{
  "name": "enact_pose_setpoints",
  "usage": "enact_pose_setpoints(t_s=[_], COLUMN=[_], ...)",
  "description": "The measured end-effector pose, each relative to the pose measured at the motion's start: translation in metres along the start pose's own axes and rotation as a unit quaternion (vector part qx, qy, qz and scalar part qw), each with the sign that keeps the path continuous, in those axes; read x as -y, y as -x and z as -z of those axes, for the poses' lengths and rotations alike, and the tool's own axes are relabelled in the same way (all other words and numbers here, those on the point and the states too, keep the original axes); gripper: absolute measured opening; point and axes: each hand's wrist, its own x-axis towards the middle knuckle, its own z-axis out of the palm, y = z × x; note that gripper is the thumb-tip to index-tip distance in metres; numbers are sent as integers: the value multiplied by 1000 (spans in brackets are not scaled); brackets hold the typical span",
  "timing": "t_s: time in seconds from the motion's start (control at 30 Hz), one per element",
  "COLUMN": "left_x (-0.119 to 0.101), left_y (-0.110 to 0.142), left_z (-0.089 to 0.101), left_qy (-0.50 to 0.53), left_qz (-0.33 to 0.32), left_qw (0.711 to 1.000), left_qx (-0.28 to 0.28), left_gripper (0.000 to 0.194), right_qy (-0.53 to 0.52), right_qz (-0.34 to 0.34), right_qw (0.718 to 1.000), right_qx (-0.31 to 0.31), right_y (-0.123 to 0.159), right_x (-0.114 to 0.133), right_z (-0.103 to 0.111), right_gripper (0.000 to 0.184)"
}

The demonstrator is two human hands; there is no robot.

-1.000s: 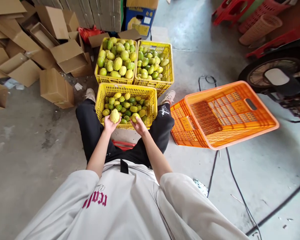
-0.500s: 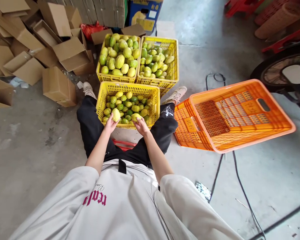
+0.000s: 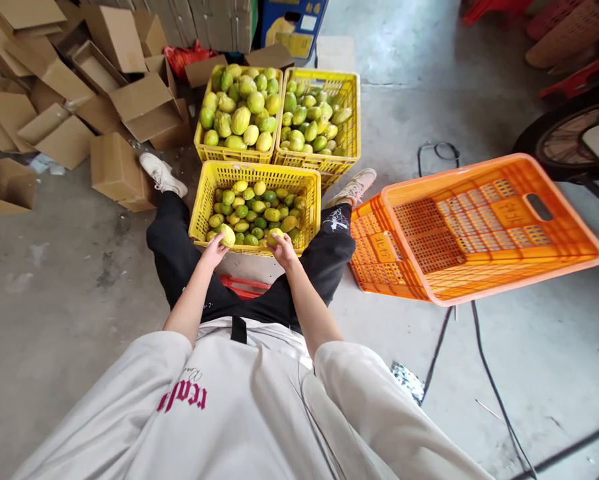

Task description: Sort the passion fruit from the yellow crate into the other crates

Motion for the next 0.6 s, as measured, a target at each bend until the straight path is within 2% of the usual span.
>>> enact_pose_setpoints(t_s=[0.07, 0.17, 0.27, 0.33, 0.47, 0.6], left_x=[-1, -4, -6, -5, 5, 18], left_y=[-1, -3, -4, -5, -9, -12], left_z=[-5, -15, -21, -24, -32, -41], left_qy=[3, 7, 24, 38, 50, 53], left_qz=[9, 42, 73, 89, 96, 94], left_qw=[1000, 999, 994, 993, 993, 992], left_qx=[-5, 31, 71, 73, 48, 65], left_gripper=[34, 38, 38, 41, 44, 43], right_qy=[16, 26, 36, 47, 52, 22], right_qz=[-3, -3, -33, -53, -58, -76], right_qw=[1000, 1000, 998, 995, 996, 997], right_qx=[-3, 7, 48, 67, 46, 18], right_y=[0, -1, -3, -5, -9, -15], right_x=[1, 5, 8, 8, 5, 6], right_z=[-3, -7, -9, -8, -2, 11], right_gripper=[43, 33, 26, 26, 16, 22])
